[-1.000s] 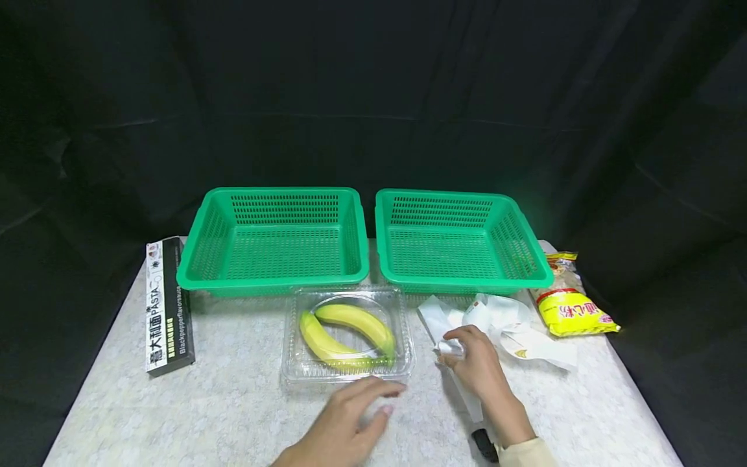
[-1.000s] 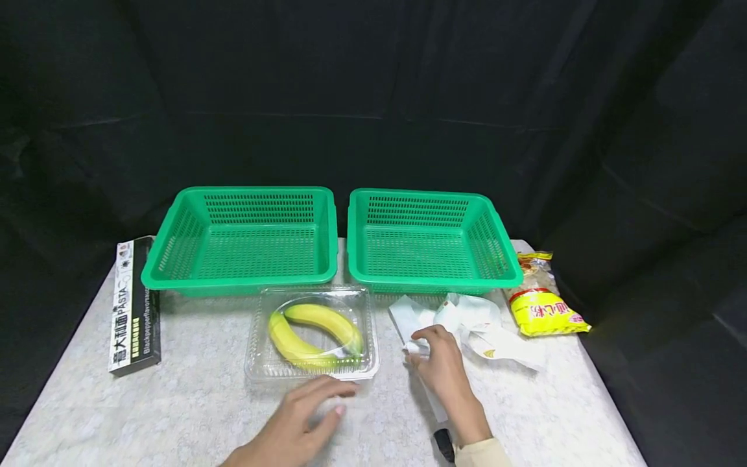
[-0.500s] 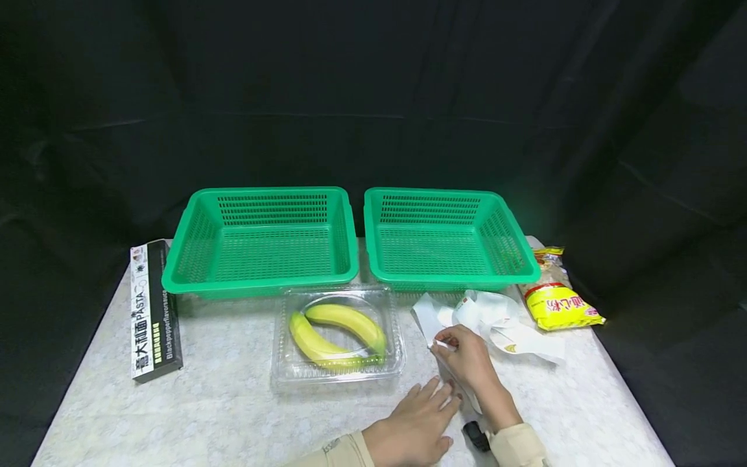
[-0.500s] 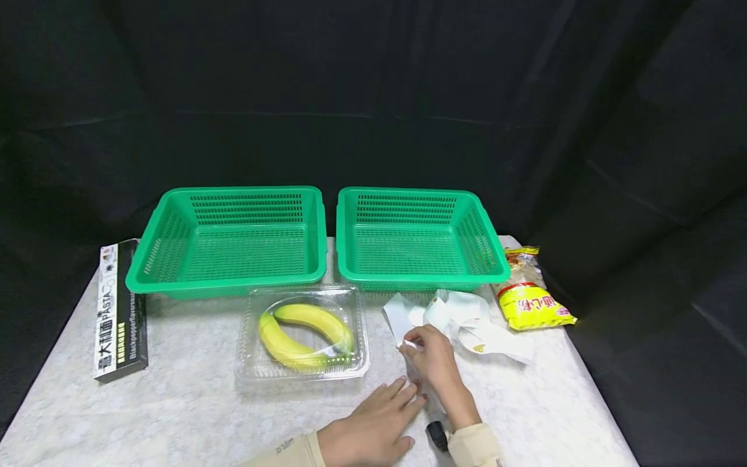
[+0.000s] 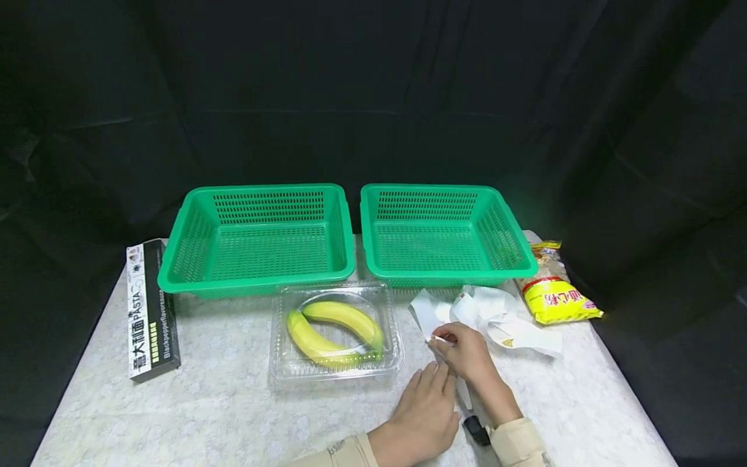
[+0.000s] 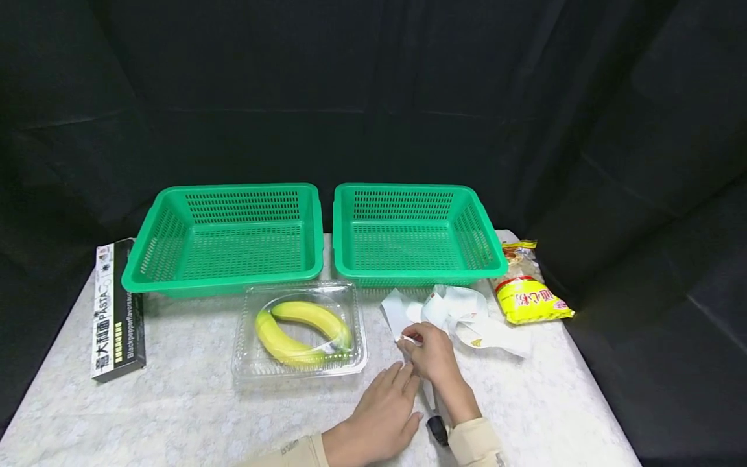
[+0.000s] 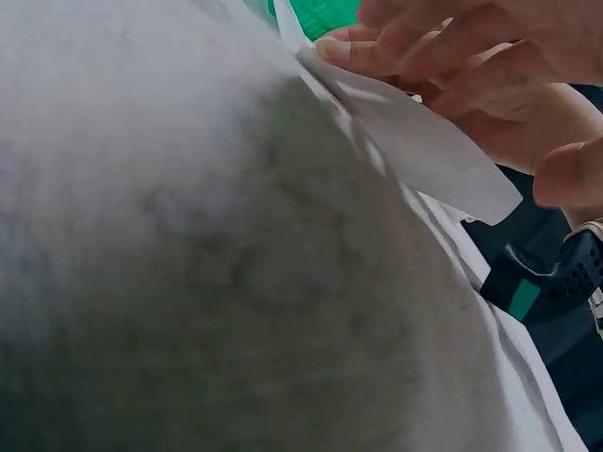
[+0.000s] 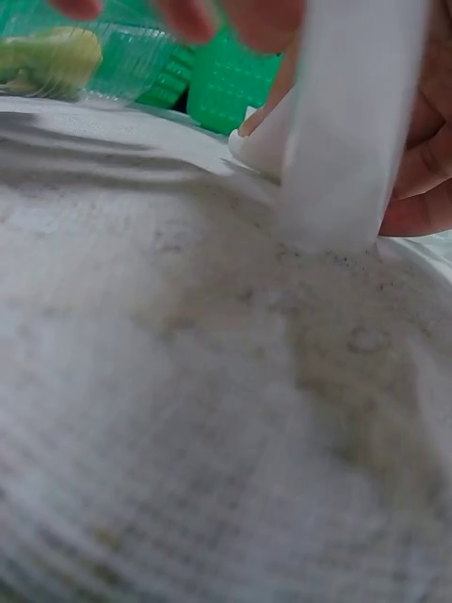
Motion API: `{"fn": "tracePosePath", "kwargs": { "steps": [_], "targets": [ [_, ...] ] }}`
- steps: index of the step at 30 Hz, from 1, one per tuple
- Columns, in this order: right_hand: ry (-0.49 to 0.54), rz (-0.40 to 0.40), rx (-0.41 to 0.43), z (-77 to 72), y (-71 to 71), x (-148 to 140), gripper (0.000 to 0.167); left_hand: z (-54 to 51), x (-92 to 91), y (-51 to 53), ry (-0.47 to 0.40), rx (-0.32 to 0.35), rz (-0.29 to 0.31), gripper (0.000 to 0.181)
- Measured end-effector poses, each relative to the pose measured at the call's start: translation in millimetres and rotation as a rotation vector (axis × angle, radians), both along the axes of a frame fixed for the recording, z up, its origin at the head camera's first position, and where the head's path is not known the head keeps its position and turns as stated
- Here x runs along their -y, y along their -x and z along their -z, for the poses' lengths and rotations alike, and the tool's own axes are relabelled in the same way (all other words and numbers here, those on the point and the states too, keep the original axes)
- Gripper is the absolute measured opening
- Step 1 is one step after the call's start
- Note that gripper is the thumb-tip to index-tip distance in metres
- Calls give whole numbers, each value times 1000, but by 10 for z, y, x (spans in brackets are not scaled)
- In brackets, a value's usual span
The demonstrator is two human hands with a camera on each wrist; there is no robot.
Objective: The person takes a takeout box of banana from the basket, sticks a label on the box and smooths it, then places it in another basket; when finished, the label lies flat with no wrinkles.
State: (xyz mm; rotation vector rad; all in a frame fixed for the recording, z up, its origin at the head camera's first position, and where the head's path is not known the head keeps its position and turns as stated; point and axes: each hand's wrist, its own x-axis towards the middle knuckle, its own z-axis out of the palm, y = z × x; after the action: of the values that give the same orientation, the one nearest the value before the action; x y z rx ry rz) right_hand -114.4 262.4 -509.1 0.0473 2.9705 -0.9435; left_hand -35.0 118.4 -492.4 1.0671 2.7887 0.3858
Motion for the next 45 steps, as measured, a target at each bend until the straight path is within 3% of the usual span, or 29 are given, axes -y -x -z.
{"fn": "tracePosePath", "kwargs": {
  "steps": [3, 8, 11, 16, 22, 31, 33, 36, 41, 43, 45],
  "targets": [
    [4, -5, 2, -13, -2, -10, 14, 4, -24, -4, 26, -1, 16, 68],
    [8, 0, 6, -21, -4, 2, 13, 47, -37, -6, 75, 114, 119, 70],
    [6, 5, 7, -19, 1, 11, 13, 67, -37, -13, 98, 110, 136, 70],
    [12, -4, 3, -25, -9, -7, 12, 73, -36, -17, 155, 59, 138, 70],
    [101, -29, 27, -98, -31, -47, 16, 79, -25, -10, 155, 77, 147, 69],
    [284, -71, 20, -421, -117, 19, 22, 23, 32, 11, 101, 91, 138, 65],
    [322, -88, 19, -503, -150, 56, 23, -35, 108, 5, 35, 87, 129, 60],
    [365, -119, 28, -613, -217, 132, 24, -162, 305, -15, -208, 48, 50, 47],
    [425, -216, 37, -750, -336, 309, 24, -383, 715, 54, -760, -116, -220, 33],
    [432, -252, 30, -790, -380, 390, 25, -443, 842, 114, -878, -153, -323, 34],
    [439, -275, 26, -822, -416, 471, 24, -471, 935, 158, -926, -170, -393, 34]
  ]
}}
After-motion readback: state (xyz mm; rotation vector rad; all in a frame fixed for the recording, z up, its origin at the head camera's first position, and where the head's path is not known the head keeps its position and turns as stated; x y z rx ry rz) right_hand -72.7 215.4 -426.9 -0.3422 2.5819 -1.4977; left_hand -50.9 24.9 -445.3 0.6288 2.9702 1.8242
